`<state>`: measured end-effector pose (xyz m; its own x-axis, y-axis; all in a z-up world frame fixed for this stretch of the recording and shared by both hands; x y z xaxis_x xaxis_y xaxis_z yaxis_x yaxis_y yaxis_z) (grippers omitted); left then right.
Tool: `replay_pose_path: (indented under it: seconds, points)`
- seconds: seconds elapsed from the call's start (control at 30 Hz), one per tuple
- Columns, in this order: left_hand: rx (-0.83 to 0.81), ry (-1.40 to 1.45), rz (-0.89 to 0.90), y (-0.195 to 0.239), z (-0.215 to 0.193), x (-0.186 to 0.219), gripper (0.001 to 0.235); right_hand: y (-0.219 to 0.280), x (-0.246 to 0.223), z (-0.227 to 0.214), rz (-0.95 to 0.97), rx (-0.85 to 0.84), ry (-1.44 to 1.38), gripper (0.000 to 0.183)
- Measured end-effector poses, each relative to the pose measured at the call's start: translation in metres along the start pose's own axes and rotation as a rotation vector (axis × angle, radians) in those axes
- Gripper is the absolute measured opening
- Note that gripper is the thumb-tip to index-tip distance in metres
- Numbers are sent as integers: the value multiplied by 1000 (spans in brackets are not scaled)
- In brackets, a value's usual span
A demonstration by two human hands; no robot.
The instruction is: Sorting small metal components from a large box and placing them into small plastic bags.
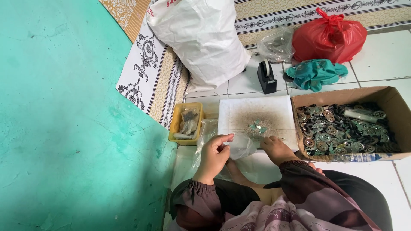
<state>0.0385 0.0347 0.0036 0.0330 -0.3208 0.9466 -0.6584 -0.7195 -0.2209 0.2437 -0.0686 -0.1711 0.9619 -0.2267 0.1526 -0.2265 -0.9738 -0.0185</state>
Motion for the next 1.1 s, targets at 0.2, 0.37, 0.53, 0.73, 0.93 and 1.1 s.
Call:
replay_pose_path:
  seconds: [0.2,0.37,0.53,0.73,0.93,1.1]
  points:
    - [15,-26,-4,8,-3,6,40,7,-1,8,-67,5,-10,11]
    - [15,-47,-19,14,-2,2,41,11,10,0,27,68,-146,4]
    - [20,-42,-43,18,1,1,41,-1,48,61,336,203,-449,18]
    - [-18,-89,-105,14,11,-14,39,29,40,-123,700,347,-1233,25]
    - [-83,-152,-150,6,29,-13,38,36,-5,-236,163,587,-1248,20]
    - [-84,-157,-146,8,30,-38,38,27,-26,-239,33,401,-1123,17]
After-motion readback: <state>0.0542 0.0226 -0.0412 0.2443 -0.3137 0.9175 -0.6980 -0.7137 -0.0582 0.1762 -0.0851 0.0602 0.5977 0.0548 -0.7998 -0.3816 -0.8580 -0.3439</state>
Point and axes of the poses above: each hand's wrist, its own y-axis away from the middle knuckle, its own z-axis out of the palm, x = y × z, the point moved 6 cm from there along -y, towards the middle knuckle, and after that the axes turned 4 degrees about z, right-handed, at the moved point
